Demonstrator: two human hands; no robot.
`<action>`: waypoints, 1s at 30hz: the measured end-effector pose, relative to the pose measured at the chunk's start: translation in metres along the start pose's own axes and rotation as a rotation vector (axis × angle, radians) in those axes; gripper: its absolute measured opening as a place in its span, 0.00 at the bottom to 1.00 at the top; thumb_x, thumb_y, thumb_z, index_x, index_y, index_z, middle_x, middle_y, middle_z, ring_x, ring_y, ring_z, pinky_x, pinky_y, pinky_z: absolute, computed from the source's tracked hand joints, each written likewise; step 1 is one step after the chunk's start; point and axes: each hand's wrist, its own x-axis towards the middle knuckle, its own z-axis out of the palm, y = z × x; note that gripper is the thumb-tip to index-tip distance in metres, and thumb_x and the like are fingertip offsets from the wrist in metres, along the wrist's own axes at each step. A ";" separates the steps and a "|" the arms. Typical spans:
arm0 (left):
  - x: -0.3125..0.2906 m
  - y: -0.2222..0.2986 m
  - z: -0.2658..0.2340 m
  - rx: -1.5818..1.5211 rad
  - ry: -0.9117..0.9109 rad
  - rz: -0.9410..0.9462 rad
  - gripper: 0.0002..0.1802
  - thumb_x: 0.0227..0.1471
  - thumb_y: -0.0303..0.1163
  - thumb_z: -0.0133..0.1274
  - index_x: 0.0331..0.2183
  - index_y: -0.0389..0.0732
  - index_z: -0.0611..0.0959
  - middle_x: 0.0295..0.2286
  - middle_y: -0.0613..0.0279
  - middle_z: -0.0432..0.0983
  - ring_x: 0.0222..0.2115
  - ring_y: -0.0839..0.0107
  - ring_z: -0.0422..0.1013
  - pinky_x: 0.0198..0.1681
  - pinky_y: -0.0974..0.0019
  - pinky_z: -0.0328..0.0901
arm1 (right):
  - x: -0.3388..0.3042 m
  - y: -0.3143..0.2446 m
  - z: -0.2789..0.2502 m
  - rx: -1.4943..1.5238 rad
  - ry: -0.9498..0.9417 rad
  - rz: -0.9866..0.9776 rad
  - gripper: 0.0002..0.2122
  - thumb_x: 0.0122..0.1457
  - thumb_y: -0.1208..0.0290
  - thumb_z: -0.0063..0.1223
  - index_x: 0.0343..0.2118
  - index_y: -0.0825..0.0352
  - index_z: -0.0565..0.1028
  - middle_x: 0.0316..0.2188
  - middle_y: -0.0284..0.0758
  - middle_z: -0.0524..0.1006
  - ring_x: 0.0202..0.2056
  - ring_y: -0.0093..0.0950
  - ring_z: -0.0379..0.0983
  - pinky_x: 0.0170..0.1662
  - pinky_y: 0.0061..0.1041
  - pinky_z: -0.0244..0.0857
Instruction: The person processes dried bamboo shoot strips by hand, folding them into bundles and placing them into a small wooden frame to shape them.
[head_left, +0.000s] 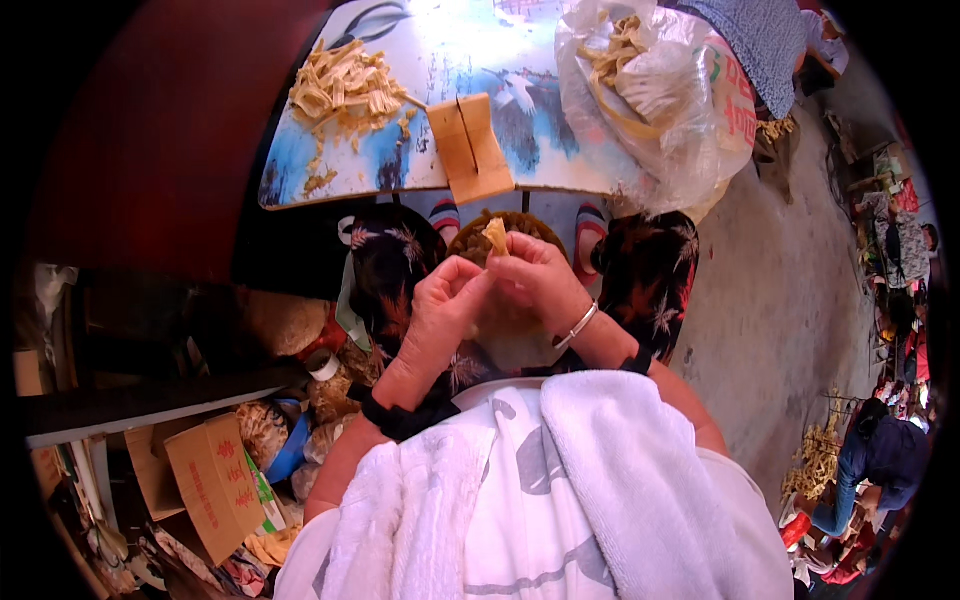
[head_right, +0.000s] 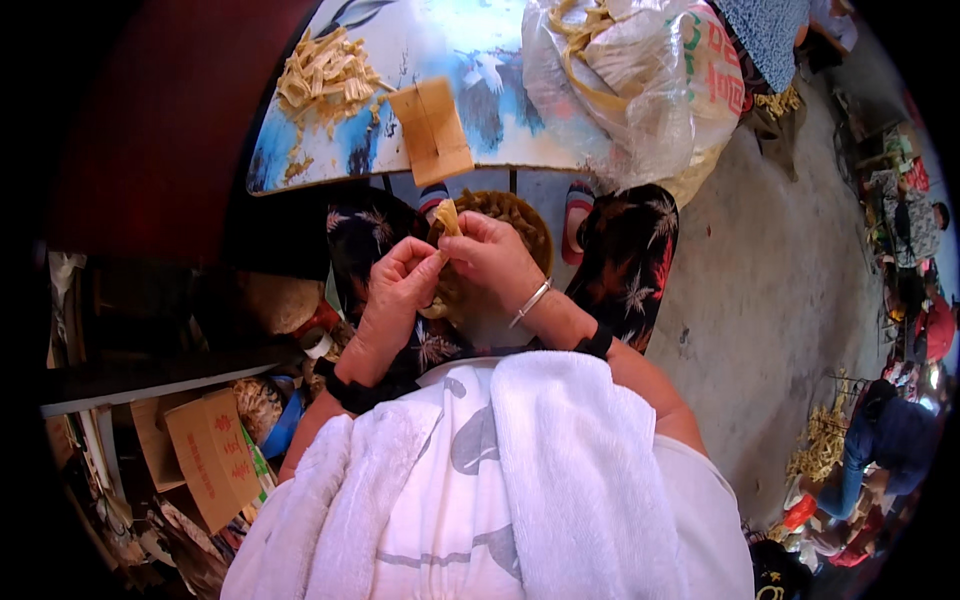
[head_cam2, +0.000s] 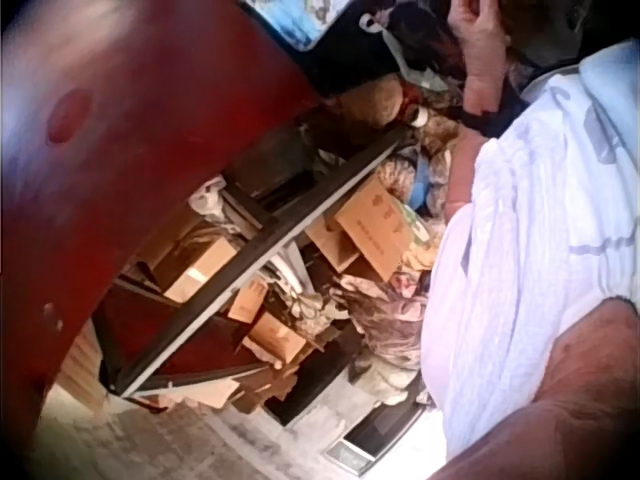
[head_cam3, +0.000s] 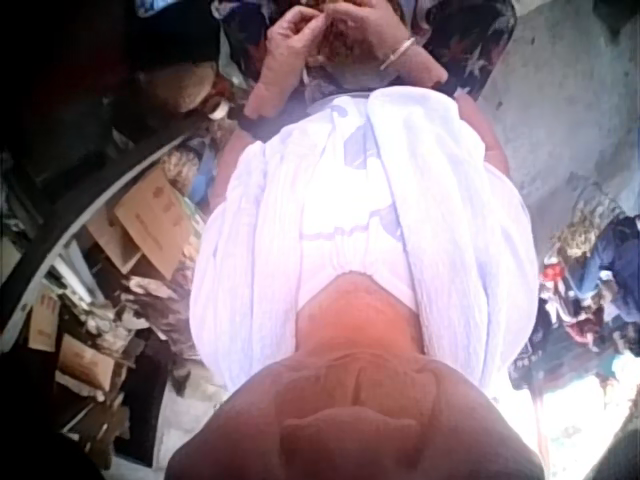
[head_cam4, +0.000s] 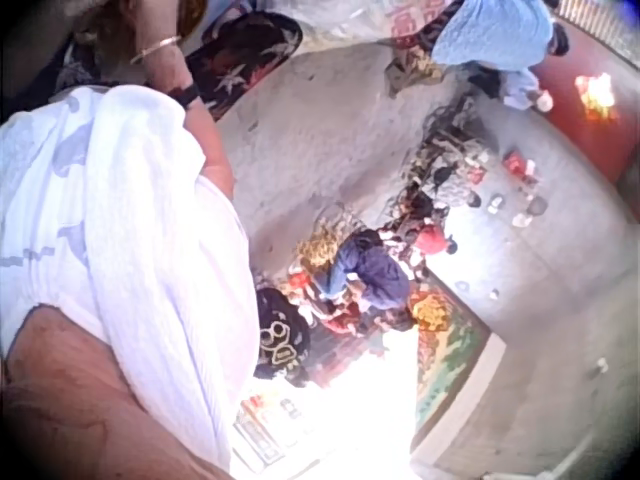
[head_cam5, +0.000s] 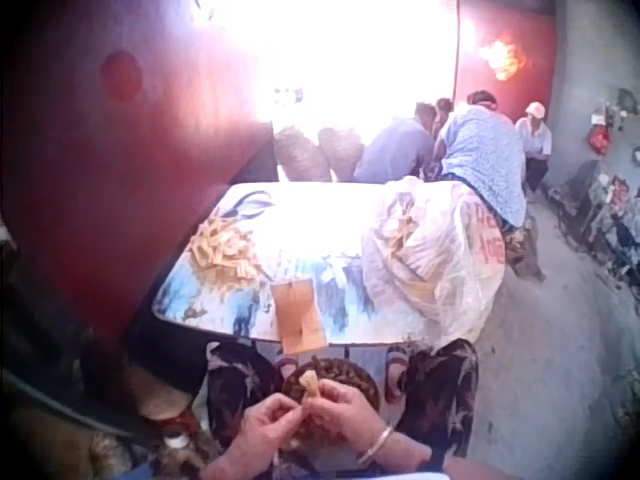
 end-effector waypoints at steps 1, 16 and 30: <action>0.003 0.002 -0.002 0.016 0.000 0.016 0.06 0.59 0.32 0.52 0.31 0.41 0.76 0.18 0.78 0.64 0.17 0.88 0.55 0.19 0.81 0.49 | 0.004 -0.005 -0.001 -0.010 -0.016 0.013 0.07 0.58 0.71 0.54 0.38 0.66 0.74 0.25 0.21 0.71 0.25 0.10 0.64 0.27 0.11 0.58; 0.127 0.069 -0.045 0.605 0.181 0.491 0.09 0.54 0.30 0.54 0.32 0.34 0.80 0.19 0.63 0.72 0.21 0.78 0.65 0.26 0.70 0.63 | 0.107 -0.071 -0.029 -0.302 0.207 -0.494 0.08 0.63 0.67 0.49 0.37 0.67 0.73 0.20 0.26 0.72 0.20 0.14 0.65 0.23 0.16 0.61; 0.153 0.047 -0.051 0.605 0.283 0.455 0.07 0.55 0.30 0.54 0.31 0.35 0.80 0.19 0.74 0.68 0.22 0.84 0.61 0.26 0.75 0.59 | 0.134 -0.063 -0.032 -0.981 0.434 -0.627 0.09 0.57 0.68 0.52 0.37 0.66 0.74 0.28 0.47 0.76 0.32 0.47 0.73 0.33 0.37 0.68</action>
